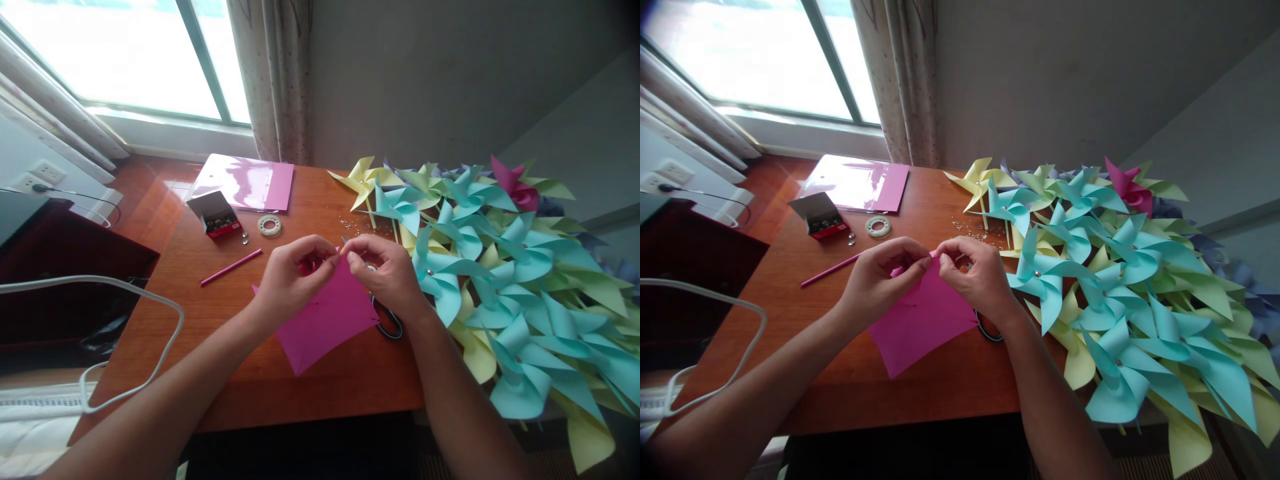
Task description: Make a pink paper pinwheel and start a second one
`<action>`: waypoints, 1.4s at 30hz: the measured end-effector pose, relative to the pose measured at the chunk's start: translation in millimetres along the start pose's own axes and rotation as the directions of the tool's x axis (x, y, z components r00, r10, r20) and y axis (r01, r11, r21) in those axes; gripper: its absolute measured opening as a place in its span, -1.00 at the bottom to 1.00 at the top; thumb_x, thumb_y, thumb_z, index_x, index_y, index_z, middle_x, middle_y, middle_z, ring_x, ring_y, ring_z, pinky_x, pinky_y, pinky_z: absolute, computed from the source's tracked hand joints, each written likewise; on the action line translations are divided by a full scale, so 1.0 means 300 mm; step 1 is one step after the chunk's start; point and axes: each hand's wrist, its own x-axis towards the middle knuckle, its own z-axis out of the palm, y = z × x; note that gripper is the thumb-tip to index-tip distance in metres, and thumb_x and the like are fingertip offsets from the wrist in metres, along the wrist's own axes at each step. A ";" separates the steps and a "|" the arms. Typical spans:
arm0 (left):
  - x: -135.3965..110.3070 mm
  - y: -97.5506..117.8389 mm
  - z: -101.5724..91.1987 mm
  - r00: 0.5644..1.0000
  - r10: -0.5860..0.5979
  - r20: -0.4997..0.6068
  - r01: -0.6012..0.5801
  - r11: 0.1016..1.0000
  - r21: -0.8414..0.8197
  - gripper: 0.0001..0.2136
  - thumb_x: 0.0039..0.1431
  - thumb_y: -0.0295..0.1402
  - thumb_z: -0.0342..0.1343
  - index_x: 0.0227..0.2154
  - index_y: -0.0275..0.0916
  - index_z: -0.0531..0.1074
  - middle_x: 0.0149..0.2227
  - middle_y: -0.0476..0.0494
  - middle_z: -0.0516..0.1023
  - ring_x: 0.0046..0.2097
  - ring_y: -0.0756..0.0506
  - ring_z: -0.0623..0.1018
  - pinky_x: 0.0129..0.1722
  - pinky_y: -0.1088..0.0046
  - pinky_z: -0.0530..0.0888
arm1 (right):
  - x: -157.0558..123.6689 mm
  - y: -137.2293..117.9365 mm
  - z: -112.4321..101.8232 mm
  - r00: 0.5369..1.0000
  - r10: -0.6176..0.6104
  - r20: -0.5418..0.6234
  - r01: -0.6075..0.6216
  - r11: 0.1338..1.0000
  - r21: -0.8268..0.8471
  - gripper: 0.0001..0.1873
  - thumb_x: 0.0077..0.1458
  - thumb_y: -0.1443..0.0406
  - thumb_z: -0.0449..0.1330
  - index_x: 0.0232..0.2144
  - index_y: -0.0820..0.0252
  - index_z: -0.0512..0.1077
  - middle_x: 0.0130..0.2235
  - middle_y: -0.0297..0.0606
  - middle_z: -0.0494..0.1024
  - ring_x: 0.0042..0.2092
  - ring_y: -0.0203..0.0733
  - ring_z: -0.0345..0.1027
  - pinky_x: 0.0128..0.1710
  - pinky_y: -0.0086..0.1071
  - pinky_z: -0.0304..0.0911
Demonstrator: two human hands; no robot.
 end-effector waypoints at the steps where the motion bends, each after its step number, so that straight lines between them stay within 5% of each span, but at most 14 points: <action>1: 0.000 -0.001 -0.001 1.000 -0.002 -0.003 0.002 1.000 -0.002 -0.90 0.17 -0.35 0.20 -0.41 -0.27 0.48 -0.45 -0.05 0.49 -0.42 0.00 0.42 -0.44 0.52 0.35 | -0.001 0.000 -0.002 1.000 0.006 -0.003 -0.006 1.000 0.017 -0.90 0.16 0.36 0.17 -0.35 0.14 0.50 -0.31 -0.31 0.58 -0.31 -0.21 0.47 -0.31 -0.37 0.36; 20: -0.004 -0.014 -0.005 0.999 0.041 0.010 -0.041 0.998 0.049 -0.92 0.17 -0.49 0.09 -0.37 -0.27 0.49 -0.42 -0.07 0.54 -0.40 -0.01 0.49 -0.38 0.49 0.43 | 0.000 0.003 0.000 0.996 -0.087 0.027 0.089 0.992 -0.088 -0.95 0.14 0.34 0.23 -0.37 0.12 0.48 -0.33 -0.30 0.57 -0.28 -0.18 0.46 -0.31 -0.34 0.38; 42: 0.000 -0.009 -0.006 0.999 0.038 0.003 -0.038 0.999 0.037 -0.92 0.17 -0.40 0.17 -0.41 -0.27 0.48 -0.48 -0.04 0.51 -0.43 -0.01 0.46 -0.41 0.50 0.41 | 0.000 -0.001 0.002 0.992 -0.128 0.011 0.128 0.980 -0.155 -0.95 0.17 0.31 0.23 -0.36 0.10 0.49 -0.35 -0.31 0.56 -0.32 -0.20 0.43 -0.35 -0.35 0.34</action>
